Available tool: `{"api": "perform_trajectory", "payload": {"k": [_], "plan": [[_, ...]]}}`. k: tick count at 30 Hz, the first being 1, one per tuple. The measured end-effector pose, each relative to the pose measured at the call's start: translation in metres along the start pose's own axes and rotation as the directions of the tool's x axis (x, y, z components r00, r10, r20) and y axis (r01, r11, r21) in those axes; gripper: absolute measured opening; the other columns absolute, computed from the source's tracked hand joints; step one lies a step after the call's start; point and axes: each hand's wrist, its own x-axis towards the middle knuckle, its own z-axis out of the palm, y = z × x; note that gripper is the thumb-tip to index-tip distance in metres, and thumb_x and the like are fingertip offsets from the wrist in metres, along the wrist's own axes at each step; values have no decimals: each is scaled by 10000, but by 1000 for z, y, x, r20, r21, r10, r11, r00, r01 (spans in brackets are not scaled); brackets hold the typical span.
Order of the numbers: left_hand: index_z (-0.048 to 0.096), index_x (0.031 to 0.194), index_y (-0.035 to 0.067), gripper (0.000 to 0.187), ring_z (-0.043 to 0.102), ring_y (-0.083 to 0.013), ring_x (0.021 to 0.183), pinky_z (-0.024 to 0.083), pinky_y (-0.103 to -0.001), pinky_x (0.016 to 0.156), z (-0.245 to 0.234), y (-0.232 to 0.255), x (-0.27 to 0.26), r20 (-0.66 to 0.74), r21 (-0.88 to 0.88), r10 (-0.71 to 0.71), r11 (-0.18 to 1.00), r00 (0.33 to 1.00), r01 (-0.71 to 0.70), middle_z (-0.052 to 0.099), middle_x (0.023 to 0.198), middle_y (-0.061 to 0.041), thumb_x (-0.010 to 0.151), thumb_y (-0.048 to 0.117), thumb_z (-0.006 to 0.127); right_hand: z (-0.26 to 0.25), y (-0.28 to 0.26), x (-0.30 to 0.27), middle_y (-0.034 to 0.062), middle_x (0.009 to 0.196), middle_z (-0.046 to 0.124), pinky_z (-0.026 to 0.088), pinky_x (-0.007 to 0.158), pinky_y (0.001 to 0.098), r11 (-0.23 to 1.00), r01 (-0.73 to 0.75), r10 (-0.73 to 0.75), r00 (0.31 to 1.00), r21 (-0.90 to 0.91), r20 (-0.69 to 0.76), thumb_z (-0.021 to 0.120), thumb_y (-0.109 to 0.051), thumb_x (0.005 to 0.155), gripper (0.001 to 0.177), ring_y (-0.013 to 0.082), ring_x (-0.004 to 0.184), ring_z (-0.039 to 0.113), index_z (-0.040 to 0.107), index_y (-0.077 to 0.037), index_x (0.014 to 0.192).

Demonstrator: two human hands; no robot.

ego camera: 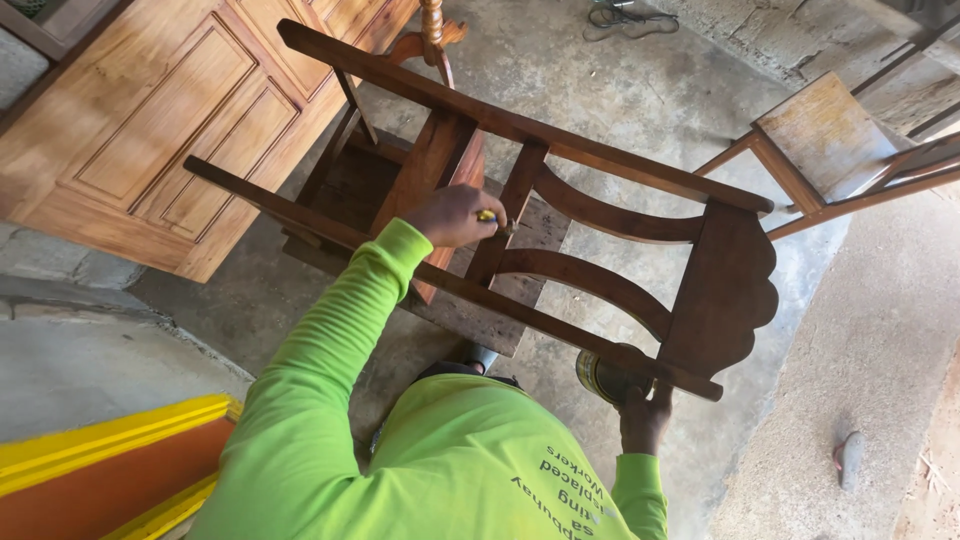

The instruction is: Painting or staining a wooden chair with a brush.

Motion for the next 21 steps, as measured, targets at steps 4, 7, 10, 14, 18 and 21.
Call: {"api": "perform_trajectory", "payload": {"k": [4, 7, 10, 14, 18, 21], "plan": [[778, 1067, 152, 217, 742, -251, 824, 560, -374, 772, 11, 6, -30, 6, -26, 2, 1000, 1000, -2, 782, 941, -69, 887, 248, 703, 6, 0, -1, 115, 1457, 488, 574, 657, 242, 983, 58, -79, 991, 174, 112, 456, 149, 813, 838, 160, 1076, 634, 353, -89, 1610], [785, 1052, 135, 222, 742, -254, 864, 558, -369, 795, 10, 8, -47, 19, -76, 33, 997, 999, -31, 778, 954, -83, 863, 226, 710, 15, -4, -3, 109, 1559, 433, 604, 640, 261, 993, 78, -89, 988, 92, 124, 431, 140, 768, 869, 155, 1183, 629, 333, -108, 1596], [792, 1043, 142, 219, 742, -243, 875, 557, -367, 798, 7, 14, -58, 95, -96, 19, 995, 995, -9, 782, 966, -76, 860, 218, 701, 20, -10, -11, 162, 1540, 482, 565, 589, 277, 995, 68, -58, 990, -75, 127, 464, 114, 821, 838, 195, 1070, 637, 352, -112, 1620], [798, 1035, 157, 221, 737, -242, 878, 549, -368, 810, -1, 20, -61, 156, -73, -11, 997, 988, 23, 781, 973, -78, 847, 222, 702, 29, -11, -8, 151, 1547, 482, 555, 570, 280, 995, 73, -59, 982, -72, 182, 481, 95, 811, 842, 209, 1065, 638, 343, -127, 1612], [794, 1043, 161, 224, 742, -246, 863, 555, -370, 807, 3, 9, -54, 182, -98, 33, 995, 983, -15, 780, 958, -80, 854, 221, 692, 38, -20, -15, 134, 1536, 487, 555, 553, 292, 985, 11, 11, 992, -175, 125, 486, 99, 819, 840, 217, 1032, 650, 344, -154, 1608], [786, 1043, 155, 212, 744, -253, 851, 554, -374, 811, -9, 6, -34, 199, -92, 70, 994, 978, -52, 777, 932, -85, 870, 230, 690, 39, 0, -11, 133, 1533, 486, 577, 584, 273, 998, 50, -53, 987, 24, 151, 455, 114, 807, 842, 191, 1094, 651, 346, -144, 1601]]}}
